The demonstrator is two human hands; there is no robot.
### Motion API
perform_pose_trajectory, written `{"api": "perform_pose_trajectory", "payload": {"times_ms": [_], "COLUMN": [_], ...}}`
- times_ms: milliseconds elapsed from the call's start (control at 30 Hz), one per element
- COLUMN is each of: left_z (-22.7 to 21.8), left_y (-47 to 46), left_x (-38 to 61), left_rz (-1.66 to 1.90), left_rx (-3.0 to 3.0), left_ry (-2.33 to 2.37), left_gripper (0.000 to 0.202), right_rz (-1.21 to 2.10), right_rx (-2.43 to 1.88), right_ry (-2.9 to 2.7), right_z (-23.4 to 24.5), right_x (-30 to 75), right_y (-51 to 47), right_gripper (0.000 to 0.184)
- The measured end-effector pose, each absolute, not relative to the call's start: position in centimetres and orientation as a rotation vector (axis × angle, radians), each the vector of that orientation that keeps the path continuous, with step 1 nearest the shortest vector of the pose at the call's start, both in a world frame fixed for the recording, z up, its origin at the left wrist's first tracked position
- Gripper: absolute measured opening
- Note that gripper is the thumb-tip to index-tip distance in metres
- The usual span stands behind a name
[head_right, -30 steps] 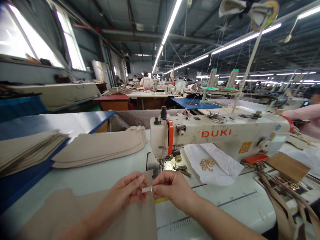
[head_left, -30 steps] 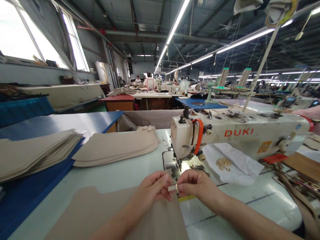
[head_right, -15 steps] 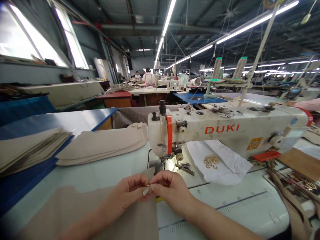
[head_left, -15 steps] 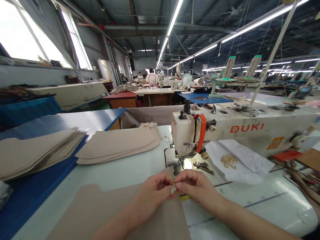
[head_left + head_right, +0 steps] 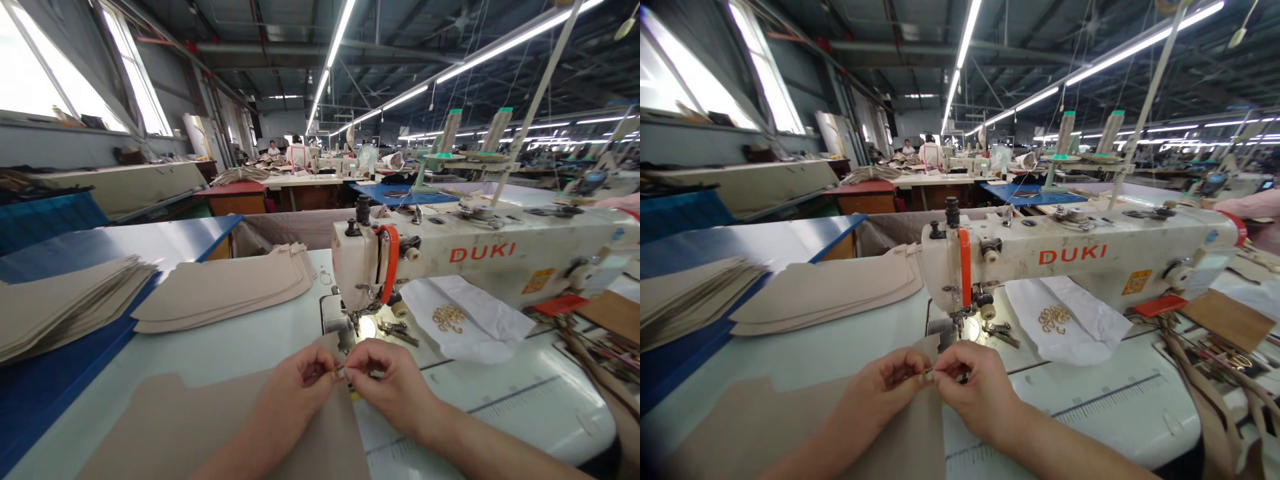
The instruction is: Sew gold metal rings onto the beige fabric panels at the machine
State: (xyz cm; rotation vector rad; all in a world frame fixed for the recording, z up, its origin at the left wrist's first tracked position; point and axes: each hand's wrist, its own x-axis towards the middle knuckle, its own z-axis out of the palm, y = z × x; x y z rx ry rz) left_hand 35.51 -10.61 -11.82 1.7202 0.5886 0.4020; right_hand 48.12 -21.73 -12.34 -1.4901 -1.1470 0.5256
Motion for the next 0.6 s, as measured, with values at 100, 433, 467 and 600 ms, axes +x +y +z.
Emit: {"api": "perform_pose_trajectory", "payload": {"times_ms": [100, 433, 467, 600], "left_z": [-11.67, -11.59, -11.62, -11.75], "left_y": [-10.76, -10.98, -11.03, -11.36], "left_x": [35.65, 35.76, 35.74, 35.39], "left_rz": [0.462, 0.498, 0.504, 0.566], "left_rx": [1.650, 1.508, 1.511, 1.623], "left_ry": [0.629, 0.553, 0.539, 0.504], "left_gripper": [0.011, 0.018, 0.019, 0.016], "right_rz": [0.514, 0.480, 0.484, 0.573], "right_rx": [-1.464, -1.420, -1.414, -1.366], "right_ry": [-1.082, -1.038, -1.040, -0.996], "right_z": [-12.63, -13.09, -13.13, -13.35], "right_x": [47.88, 47.62, 47.63, 47.62], "right_y": [-21.45, -21.54, -21.57, -21.54], "right_gripper": [0.007, 0.007, 0.007, 0.007]}}
